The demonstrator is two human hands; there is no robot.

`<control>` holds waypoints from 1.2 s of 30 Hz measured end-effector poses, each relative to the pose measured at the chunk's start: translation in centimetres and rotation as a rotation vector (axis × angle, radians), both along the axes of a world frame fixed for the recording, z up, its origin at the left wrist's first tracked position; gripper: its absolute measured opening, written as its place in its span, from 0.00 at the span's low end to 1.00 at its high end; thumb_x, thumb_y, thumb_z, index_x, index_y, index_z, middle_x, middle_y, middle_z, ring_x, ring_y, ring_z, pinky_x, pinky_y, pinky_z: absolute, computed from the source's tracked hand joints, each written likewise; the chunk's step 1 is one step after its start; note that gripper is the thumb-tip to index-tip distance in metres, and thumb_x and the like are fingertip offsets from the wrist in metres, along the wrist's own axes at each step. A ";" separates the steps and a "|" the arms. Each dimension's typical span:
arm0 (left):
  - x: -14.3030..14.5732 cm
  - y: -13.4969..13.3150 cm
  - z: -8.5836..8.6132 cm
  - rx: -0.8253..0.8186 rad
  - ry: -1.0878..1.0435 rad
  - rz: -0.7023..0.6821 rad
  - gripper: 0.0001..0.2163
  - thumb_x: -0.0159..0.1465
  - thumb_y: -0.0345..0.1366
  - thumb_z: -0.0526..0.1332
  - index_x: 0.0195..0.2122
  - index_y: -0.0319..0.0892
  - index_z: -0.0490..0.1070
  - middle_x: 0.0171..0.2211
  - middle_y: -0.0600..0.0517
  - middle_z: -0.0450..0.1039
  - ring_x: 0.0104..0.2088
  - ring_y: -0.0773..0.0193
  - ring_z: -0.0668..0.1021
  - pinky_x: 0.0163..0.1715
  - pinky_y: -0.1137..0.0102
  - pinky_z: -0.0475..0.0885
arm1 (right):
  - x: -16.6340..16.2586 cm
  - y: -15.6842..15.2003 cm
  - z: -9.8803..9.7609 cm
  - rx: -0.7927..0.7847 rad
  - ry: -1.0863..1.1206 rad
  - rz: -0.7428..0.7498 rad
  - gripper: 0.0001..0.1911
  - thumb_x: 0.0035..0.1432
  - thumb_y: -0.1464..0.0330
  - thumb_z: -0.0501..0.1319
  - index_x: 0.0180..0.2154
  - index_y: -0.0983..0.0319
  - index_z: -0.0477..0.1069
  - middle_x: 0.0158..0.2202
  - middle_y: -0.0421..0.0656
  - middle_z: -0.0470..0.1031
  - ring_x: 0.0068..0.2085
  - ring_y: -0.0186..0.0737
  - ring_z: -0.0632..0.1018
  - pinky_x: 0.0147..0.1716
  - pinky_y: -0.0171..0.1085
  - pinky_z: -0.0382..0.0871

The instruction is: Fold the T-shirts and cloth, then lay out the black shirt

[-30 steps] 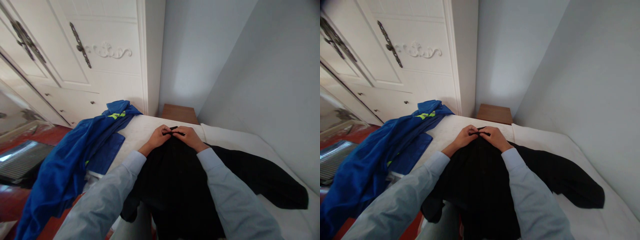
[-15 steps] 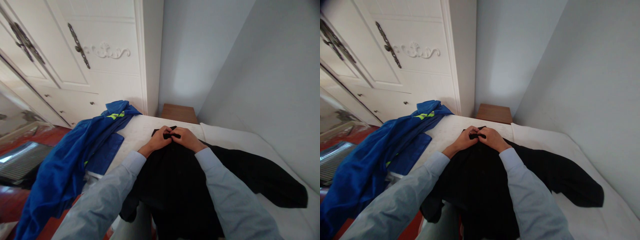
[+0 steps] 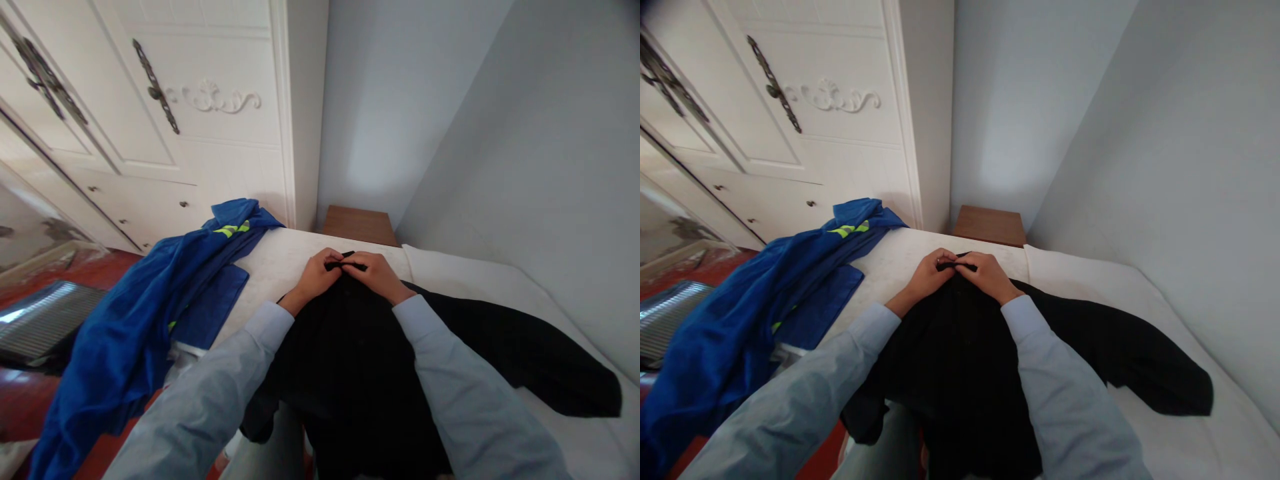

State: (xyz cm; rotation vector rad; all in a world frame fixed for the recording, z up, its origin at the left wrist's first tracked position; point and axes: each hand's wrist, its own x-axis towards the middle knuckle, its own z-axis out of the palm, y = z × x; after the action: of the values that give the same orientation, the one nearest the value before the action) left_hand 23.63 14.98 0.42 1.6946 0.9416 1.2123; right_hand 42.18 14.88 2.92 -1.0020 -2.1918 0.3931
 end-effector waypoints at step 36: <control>-1.0 0.1 0.9 -0.470 -0.292 -0.148 0.13 0.49 0.37 0.72 0.35 0.39 0.82 0.31 0.50 0.81 0.29 0.67 0.77 0.32 0.72 0.69 | 0.7 -0.5 1.1 -0.091 0.190 0.007 0.06 0.57 0.66 0.65 0.37 0.57 0.81 0.38 0.42 0.83 0.42 0.44 0.81 0.46 0.43 0.73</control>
State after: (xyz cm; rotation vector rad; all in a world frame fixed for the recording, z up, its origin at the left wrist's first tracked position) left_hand 22.63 15.09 1.33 1.1591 0.8260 1.0086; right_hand 42.89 14.40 4.05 -0.9642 -2.0220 0.5725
